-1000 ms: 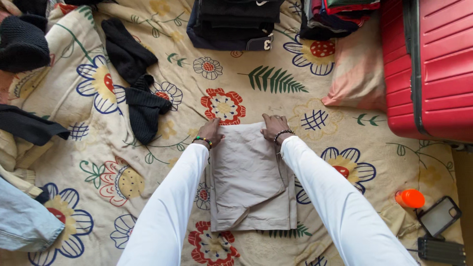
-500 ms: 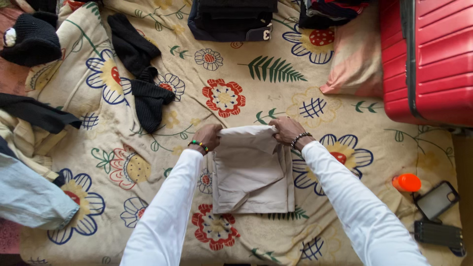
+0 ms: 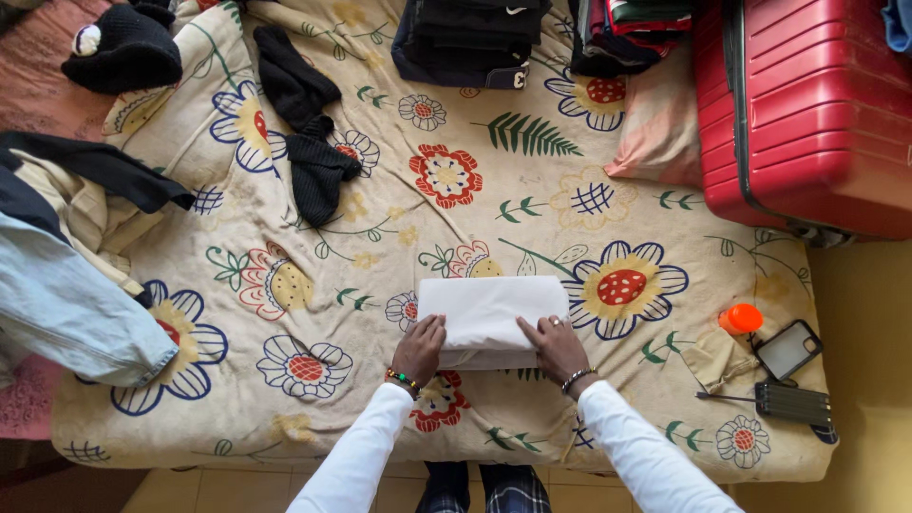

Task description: The person folds several garments on a bed, including a dark long-sleeved shirt, a light-colored jacket, and a patterned button-up shirt. Each item is laid flat, folded neatly, and placed into a growing stack near a red suitcase.

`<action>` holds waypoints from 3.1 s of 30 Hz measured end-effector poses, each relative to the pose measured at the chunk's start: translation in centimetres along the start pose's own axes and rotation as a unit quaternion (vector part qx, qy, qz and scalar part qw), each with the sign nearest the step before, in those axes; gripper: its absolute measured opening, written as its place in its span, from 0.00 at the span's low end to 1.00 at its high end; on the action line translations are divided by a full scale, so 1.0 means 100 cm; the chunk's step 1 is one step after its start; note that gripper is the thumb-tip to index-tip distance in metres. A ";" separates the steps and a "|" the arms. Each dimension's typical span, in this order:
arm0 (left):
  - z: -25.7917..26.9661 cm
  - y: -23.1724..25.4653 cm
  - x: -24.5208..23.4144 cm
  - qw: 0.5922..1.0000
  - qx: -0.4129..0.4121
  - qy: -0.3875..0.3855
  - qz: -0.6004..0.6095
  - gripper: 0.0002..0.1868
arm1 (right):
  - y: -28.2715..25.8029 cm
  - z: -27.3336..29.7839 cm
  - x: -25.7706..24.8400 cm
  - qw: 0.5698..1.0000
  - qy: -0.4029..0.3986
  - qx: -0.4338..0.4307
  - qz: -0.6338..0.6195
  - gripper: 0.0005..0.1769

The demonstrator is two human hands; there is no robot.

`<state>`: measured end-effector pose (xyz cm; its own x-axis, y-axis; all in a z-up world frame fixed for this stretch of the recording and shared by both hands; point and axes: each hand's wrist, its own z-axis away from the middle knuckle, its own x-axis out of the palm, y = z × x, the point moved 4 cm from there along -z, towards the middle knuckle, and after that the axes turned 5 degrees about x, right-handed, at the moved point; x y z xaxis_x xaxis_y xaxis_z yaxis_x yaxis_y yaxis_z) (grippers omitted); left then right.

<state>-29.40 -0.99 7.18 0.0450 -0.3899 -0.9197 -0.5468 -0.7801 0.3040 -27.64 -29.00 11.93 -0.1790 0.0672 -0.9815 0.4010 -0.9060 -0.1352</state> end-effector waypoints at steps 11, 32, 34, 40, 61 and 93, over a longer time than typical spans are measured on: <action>0.006 0.040 -0.023 0.969 -0.091 -0.226 0.042 0.28 | -0.042 0.032 0.013 0.977 -0.145 0.149 -0.034 0.46; -0.045 -0.005 0.095 0.962 -0.250 -0.105 -0.018 0.47 | 0.007 -0.075 0.112 0.980 0.011 0.194 -0.034 0.45; -0.044 -0.006 0.094 0.958 -0.259 -0.122 -0.024 0.48 | 0.022 -0.067 0.107 0.974 0.049 0.214 -0.048 0.45; -0.035 -0.015 0.089 0.962 -0.246 -0.118 -0.009 0.46 | 0.061 -0.037 0.098 0.959 0.039 0.279 -0.031 0.42; 0.014 -0.017 0.009 0.646 -0.455 -0.075 0.608 0.25 | 0.039 0.046 0.055 0.515 -0.134 0.375 -0.759 0.31; -0.141 0.145 -0.177 0.563 -0.296 0.249 0.730 0.36 | -0.028 0.076 -0.188 0.224 0.174 0.099 -0.954 0.26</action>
<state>-26.37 -12.25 31.35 0.2182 -0.8016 0.5566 0.0636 0.5808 0.8116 -32.23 -30.95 31.83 0.2395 0.4088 0.8806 -0.1613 0.9112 -0.3792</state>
